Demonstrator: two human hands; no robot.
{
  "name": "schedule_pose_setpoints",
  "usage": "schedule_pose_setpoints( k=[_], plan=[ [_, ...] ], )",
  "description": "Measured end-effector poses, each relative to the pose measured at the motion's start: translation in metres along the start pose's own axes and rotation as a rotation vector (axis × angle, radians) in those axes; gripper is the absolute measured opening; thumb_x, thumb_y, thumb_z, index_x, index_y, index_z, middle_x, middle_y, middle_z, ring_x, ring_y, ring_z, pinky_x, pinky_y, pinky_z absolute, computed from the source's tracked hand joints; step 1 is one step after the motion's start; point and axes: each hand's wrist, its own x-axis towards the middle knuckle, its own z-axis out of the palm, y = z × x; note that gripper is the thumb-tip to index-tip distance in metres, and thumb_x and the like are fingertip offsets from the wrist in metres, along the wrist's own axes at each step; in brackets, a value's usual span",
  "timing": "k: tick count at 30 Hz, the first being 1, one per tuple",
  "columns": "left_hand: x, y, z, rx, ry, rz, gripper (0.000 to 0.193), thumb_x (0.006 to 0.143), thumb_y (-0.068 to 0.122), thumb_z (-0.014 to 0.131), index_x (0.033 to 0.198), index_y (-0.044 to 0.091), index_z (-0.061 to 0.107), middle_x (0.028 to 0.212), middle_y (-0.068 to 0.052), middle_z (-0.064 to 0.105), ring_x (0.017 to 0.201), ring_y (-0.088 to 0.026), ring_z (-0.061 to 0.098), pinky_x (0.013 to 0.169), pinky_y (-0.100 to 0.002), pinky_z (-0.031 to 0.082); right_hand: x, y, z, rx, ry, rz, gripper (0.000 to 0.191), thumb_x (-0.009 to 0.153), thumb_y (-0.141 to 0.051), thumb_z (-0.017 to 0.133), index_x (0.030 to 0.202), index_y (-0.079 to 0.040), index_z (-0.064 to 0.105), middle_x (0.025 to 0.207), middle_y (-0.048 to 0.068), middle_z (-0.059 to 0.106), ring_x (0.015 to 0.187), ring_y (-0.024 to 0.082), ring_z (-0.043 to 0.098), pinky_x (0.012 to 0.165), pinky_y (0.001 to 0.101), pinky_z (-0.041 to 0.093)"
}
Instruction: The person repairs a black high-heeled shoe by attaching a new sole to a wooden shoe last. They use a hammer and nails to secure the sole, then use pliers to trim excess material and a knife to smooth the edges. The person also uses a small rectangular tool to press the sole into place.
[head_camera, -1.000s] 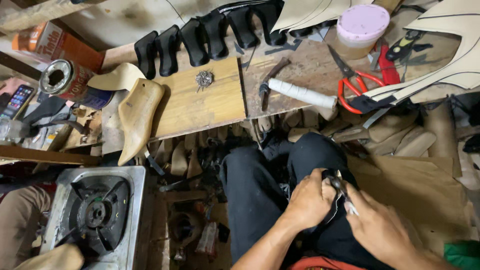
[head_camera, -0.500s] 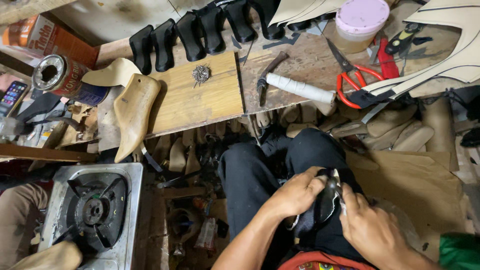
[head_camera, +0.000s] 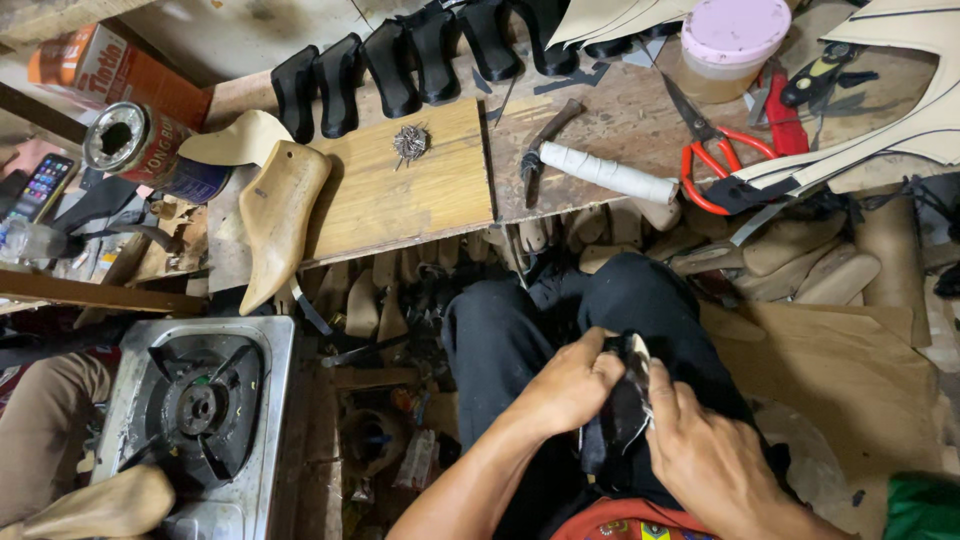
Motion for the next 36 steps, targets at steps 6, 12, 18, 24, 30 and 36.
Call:
schedule_pose_setpoints(
  k=[6, 12, 18, 24, 30, 36],
  plan=[
    [-0.015, -0.01, -0.005, 0.001, 0.142, 0.008, 0.039, 0.089, 0.017, 0.047, 0.12, -0.005, 0.059, 0.097, -0.031, 0.07, 0.098, -0.044, 0.07, 0.089, -0.045, 0.053, -0.018, 0.022, 0.029, 0.187, 0.091, -0.192, 0.078, 0.076, -0.021, 0.064, 0.149, -0.005, 0.041, 0.107, 0.018, 0.067, 0.063, 0.035, 0.073, 0.053, 0.045, 0.059],
    [-0.003, -0.041, 0.001, -0.165, 0.163, 0.005, 0.041, 0.088, 0.014, 0.046, 0.122, -0.002, 0.061, 0.089, -0.019, 0.07, 0.083, -0.03, 0.07, 0.079, -0.039, 0.055, -0.036, 0.055, 0.069, -0.125, -0.171, -0.3, 0.069, 0.087, -0.048, 0.062, 0.149, -0.021, 0.05, 0.11, 0.008, 0.066, 0.087, 0.027, 0.073, 0.072, 0.0433, 0.06],
    [0.03, -0.083, 0.004, -0.599, 0.009, 0.157, 0.038, 0.103, 0.02, 0.043, 0.125, -0.002, 0.064, 0.11, -0.003, 0.068, 0.102, -0.014, 0.061, 0.093, -0.026, 0.048, 0.024, 0.052, -0.006, 0.196, 0.275, -0.296, 0.051, 0.082, -0.04, 0.068, 0.121, -0.008, 0.071, 0.098, 0.013, 0.069, 0.088, 0.032, 0.067, 0.074, 0.0432, 0.054],
    [0.043, -0.101, 0.025, -0.525, 0.16, 0.066, 0.036, 0.105, 0.025, 0.045, 0.122, 0.0, 0.064, 0.098, -0.005, 0.065, 0.092, -0.014, 0.059, 0.086, -0.027, 0.05, 0.158, -0.004, -0.094, -0.149, 0.745, -0.483, 0.036, 0.091, -0.029, 0.068, 0.119, -0.006, 0.071, 0.116, 0.014, 0.068, 0.106, 0.033, 0.061, 0.092, 0.0489, 0.044],
    [0.056, -0.114, 0.024, -1.006, -0.019, 0.049, 0.047, 0.109, 0.039, 0.047, 0.121, -0.003, 0.066, 0.106, -0.01, 0.073, 0.094, -0.019, 0.068, 0.089, -0.032, 0.055, 0.239, 0.006, -0.078, -0.152, 0.517, -0.369, 0.044, 0.096, -0.029, 0.068, 0.136, -0.01, 0.068, 0.105, 0.013, 0.069, 0.1, 0.033, 0.063, 0.084, 0.0496, 0.048],
    [0.07, -0.121, 0.027, -1.119, 0.075, -0.089, 0.074, 0.109, 0.062, 0.034, 0.12, -0.002, 0.067, 0.105, -0.012, 0.072, 0.091, -0.019, 0.069, 0.085, -0.032, 0.057, 0.156, 0.015, -0.097, 0.505, 0.389, -0.029, 0.04, 0.096, -0.03, 0.07, 0.125, -0.002, 0.068, 0.096, 0.017, 0.07, 0.081, 0.029, 0.07, 0.075, 0.0429, 0.054]
  ],
)
